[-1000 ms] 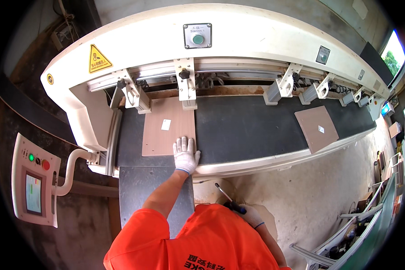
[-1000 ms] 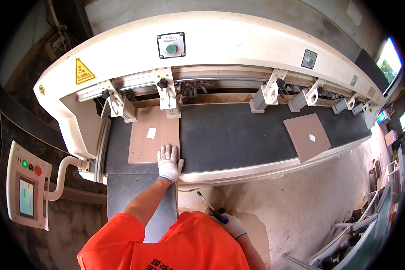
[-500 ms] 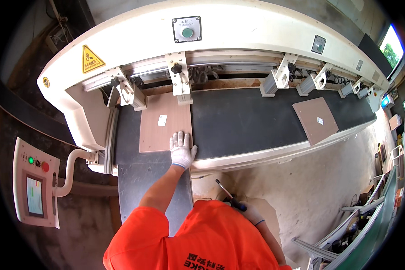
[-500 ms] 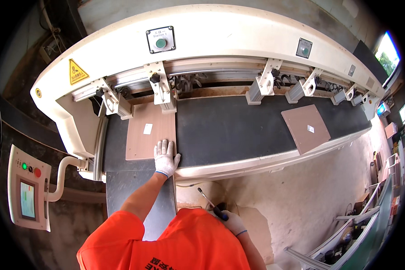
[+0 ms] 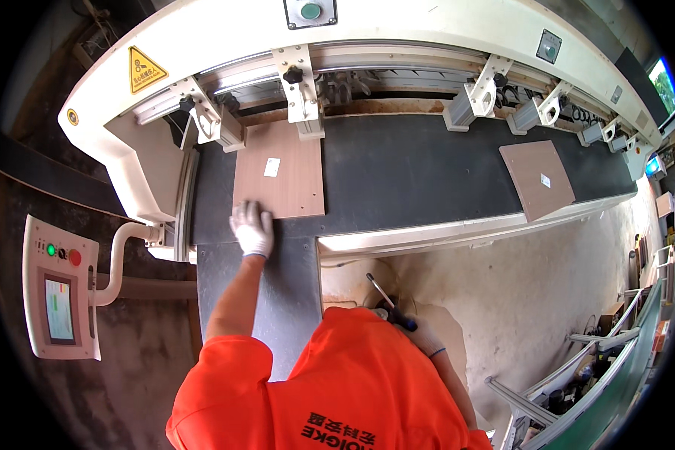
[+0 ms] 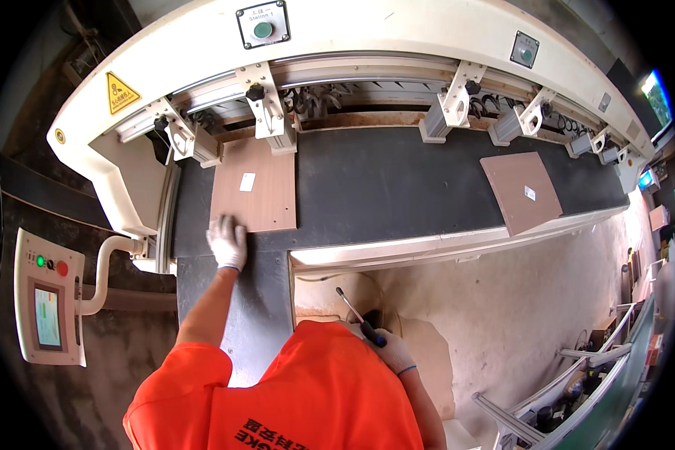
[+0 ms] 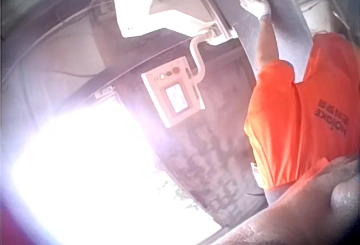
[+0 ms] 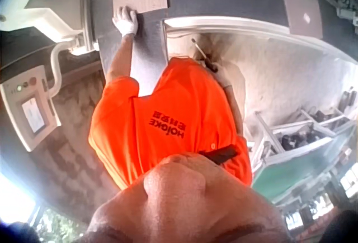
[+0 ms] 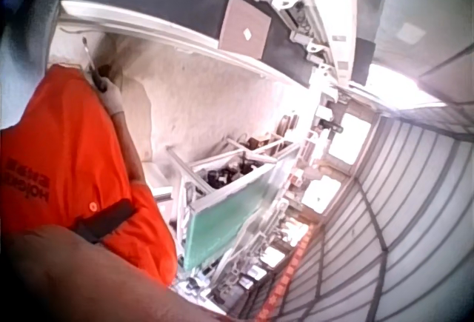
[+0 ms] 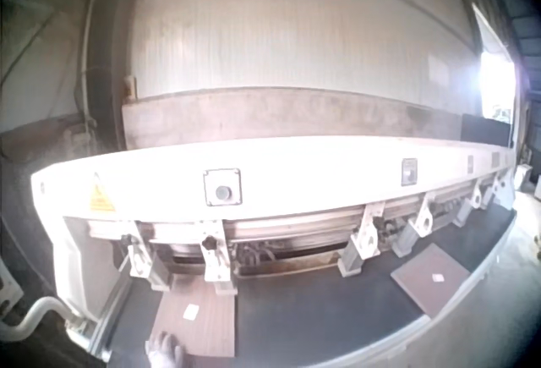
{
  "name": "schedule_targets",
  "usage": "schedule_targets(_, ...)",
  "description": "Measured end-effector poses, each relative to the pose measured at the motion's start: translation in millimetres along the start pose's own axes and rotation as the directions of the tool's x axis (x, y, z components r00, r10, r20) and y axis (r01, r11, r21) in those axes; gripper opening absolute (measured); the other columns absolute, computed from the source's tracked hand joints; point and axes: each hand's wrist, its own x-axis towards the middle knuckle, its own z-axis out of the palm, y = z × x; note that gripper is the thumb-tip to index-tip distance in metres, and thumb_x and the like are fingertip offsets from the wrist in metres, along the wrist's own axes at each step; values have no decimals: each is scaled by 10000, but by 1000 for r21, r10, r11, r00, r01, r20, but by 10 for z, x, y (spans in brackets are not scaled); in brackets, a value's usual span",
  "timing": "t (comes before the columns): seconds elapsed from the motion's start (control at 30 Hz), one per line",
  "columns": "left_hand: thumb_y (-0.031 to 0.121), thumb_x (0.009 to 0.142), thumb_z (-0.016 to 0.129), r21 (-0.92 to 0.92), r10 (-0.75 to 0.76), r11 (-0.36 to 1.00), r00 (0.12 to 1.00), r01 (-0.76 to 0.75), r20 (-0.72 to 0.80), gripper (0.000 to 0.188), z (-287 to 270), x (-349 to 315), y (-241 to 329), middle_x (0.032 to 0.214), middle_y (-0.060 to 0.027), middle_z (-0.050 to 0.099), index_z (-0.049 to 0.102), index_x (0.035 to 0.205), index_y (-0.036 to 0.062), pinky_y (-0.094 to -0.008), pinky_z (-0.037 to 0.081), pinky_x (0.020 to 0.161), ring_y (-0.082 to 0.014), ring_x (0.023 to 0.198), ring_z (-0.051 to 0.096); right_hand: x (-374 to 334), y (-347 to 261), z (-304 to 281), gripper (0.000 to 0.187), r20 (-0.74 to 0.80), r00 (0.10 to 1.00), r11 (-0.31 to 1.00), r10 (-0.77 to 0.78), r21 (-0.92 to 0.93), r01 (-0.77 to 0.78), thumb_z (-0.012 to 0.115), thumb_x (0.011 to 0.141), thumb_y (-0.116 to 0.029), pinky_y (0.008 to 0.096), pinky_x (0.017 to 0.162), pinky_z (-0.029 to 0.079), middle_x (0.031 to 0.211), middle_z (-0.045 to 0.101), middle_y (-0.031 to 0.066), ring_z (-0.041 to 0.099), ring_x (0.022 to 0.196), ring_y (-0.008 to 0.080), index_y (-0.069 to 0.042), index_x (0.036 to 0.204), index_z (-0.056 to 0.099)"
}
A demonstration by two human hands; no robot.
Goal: The person places rectangular brown boards onto a machine table and uses a handheld tool to press down on specific spots, likely to punch holes. The person then removes the boards and stacks them on a nearby table, repeating the process for multiple units.
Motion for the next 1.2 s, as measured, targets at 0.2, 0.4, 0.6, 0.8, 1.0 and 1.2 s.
schedule_targets(0.2,473,976,748,-79,-148,986,989,150,31,639,-122,355,-386,1439,-281,654,673,1422,21,-571,444,1181,-471,1355,591,2,-308,-93,505,36,999,999,36,12,-36,825,973,-496,410,890,578,1054,804,156,764,977,273,-89,1268,780)
schedule_targets(0.4,362,967,759,-19,119,993,993,-119,4,549,-413,-393,528,1218,-286,680,663,1368,-1,-621,471,1027,-495,1125,629,19,-530,-107,509,4,998,993,67,100,-67,851,964,-466,386,882,579,1035,808,116,745,953,209,-56,1258,786)
schedule_targets(0.6,323,879,829,-457,454,825,871,-332,187,494,-486,-1143,1521,1261,-221,703,737,1294,71,-570,508,1070,-427,1206,666,64,-527,-153,545,-97,995,1000,-1,28,4,825,960,-488,399,879,582,1039,811,156,760,946,273,-47,1277,774)
schedule_targets(0.8,292,927,815,-504,434,783,900,-365,22,370,-191,-482,1754,1284,-183,739,773,1196,40,-533,550,1030,-417,1184,698,29,-543,-235,553,-194,979,996,57,72,-43,811,963,-490,404,869,579,1021,803,179,758,936,307,-36,1277,767)
schedule_targets(1.0,367,967,761,-378,477,831,872,-408,109,490,425,808,2408,1413,-219,679,735,1310,18,-549,489,1129,-435,1307,630,-44,-587,-160,405,-255,963,976,85,217,-28,810,1015,-348,329,805,532,929,731,30,642,865,135,-1,1221,769)
schedule_targets(1.2,611,941,727,-123,336,942,884,-313,326,816,1067,1350,3035,1696,-260,457,619,1534,61,-573,208,1345,-466,1621,332,-324,-512,-167,428,-342,918,949,203,299,-99,827,1004,-363,332,792,522,899,688,19,612,853,128,-9,1237,770)
